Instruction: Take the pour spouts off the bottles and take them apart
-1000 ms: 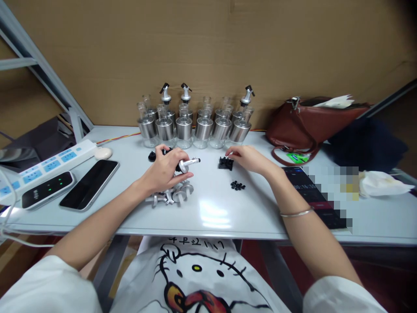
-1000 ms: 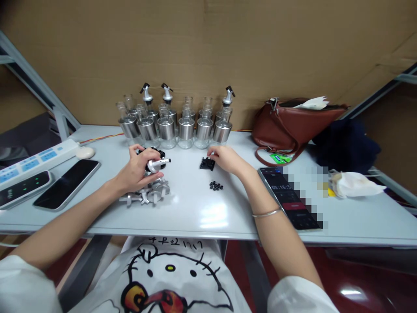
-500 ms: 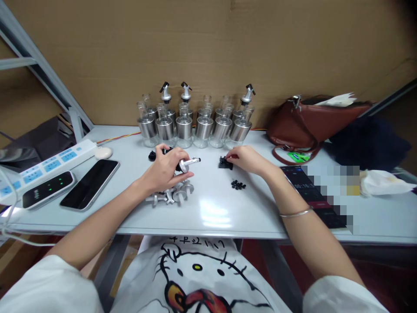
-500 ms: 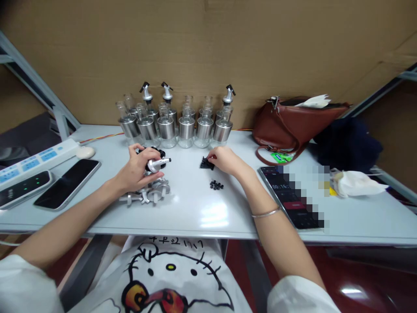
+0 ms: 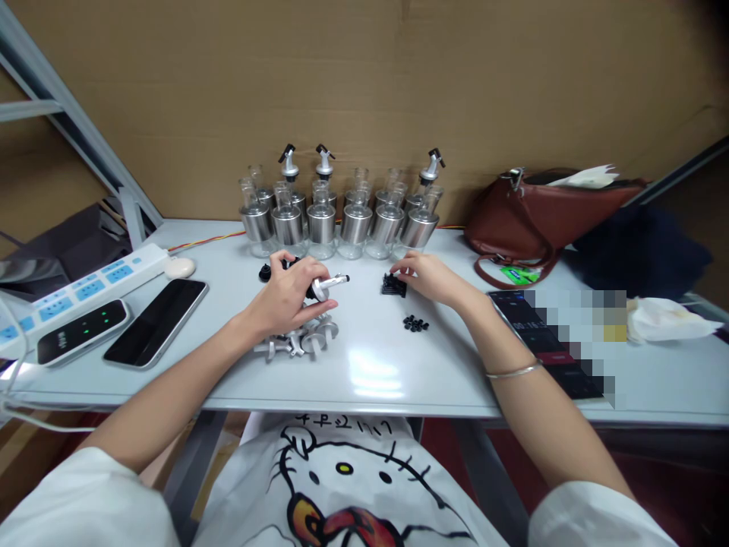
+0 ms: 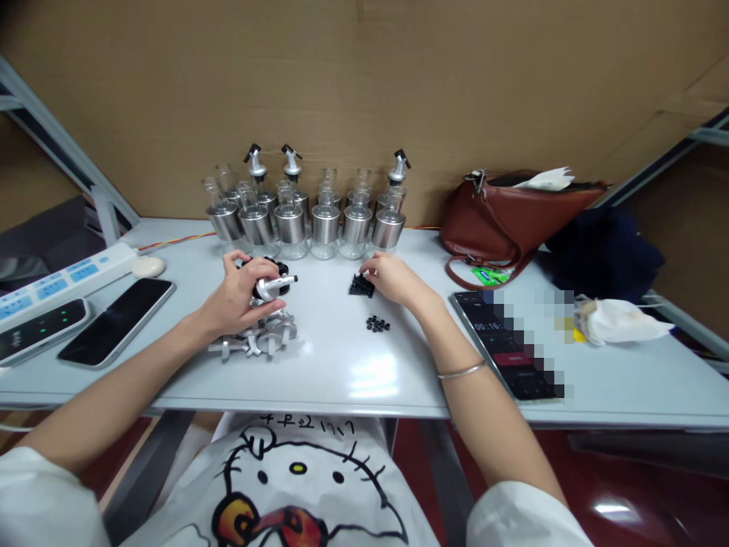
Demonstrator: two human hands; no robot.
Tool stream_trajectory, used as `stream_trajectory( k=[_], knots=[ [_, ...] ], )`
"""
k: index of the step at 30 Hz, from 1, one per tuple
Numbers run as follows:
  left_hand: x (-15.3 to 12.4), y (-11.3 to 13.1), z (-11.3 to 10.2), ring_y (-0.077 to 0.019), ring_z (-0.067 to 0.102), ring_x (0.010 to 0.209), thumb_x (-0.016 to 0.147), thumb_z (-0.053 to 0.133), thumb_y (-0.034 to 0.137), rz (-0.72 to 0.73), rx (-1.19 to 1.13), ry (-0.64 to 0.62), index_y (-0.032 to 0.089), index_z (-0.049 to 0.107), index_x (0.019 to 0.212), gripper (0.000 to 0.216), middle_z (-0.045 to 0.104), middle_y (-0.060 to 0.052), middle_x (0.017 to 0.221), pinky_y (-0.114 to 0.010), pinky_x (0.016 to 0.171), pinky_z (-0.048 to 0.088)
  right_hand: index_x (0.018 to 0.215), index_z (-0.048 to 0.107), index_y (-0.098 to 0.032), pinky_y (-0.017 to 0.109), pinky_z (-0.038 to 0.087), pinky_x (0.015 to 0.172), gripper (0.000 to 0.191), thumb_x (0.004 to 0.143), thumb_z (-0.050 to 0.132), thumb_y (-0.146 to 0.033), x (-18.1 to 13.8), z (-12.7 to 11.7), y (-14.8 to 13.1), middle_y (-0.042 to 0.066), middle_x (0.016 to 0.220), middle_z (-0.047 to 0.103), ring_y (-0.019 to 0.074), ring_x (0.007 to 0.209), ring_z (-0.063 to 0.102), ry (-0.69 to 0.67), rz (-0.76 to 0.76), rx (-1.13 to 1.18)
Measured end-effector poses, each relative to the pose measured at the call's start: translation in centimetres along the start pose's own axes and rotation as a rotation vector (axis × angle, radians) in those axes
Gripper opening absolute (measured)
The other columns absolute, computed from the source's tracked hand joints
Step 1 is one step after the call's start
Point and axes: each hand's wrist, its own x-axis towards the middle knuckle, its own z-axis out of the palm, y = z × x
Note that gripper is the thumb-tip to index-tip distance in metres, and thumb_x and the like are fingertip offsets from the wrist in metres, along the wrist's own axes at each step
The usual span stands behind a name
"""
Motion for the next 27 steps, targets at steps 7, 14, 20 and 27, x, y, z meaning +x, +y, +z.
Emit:
stream_trajectory(
  k=[7,14,20,27],
  knots=[
    [0.0,0.0,0.0,-0.0171,0.060,0.081,0.095,0.041,0.046,0.002,-0.016,-0.002,0.020,0.041,0.103,0.027,0.064,-0.002,0.093,-0.036,0.084,0.026,0.087,0.071,-0.015,0.028,0.046,0.071,0.021,0.079,0.055,-0.007,0.2,0.3,-0.2,0.007,0.081,0.067,0.0184,0.073,0.061,-0.034,0.013,0.067],
    [0.0,0.0,-0.1,-0.0175,0.060,0.082,0.095,0.039,0.046,-0.001,-0.007,-0.020,0.020,0.041,0.102,0.027,0.064,-0.003,0.093,-0.037,0.084,0.026,0.089,0.070,-0.013,0.029,0.046,0.074,0.020,0.082,0.052,-0.010,-0.1,-0.9,-0.4,0.010,0.085,0.069,0.0204,0.078,0.062,-0.042,0.052,0.053],
    [0.0,-0.1,0.0,-0.0178,0.060,0.082,0.095,0.040,0.046,-0.005,-0.010,-0.019,0.019,0.041,0.102,0.027,0.064,-0.003,0.093,-0.037,0.084,0.026,0.100,0.068,-0.016,0.026,0.046,0.071,0.030,0.073,0.058,-0.006,-0.4,-1.7,0.4,0.005,0.083,0.069,0.0180,0.075,0.062,-0.180,0.153,0.054],
    [0.0,-0.1,-0.1,-0.0177,0.060,0.082,0.095,0.041,0.046,-0.015,-0.011,-0.020,0.020,0.042,0.102,0.027,0.064,-0.003,0.094,-0.037,0.085,0.025,0.109,0.065,-0.014,0.025,0.047,0.070,0.042,0.069,0.060,-0.005,-0.3,-1.5,0.1,0.007,0.087,0.069,0.0170,0.073,0.062,-0.255,0.101,0.073]
  ],
)
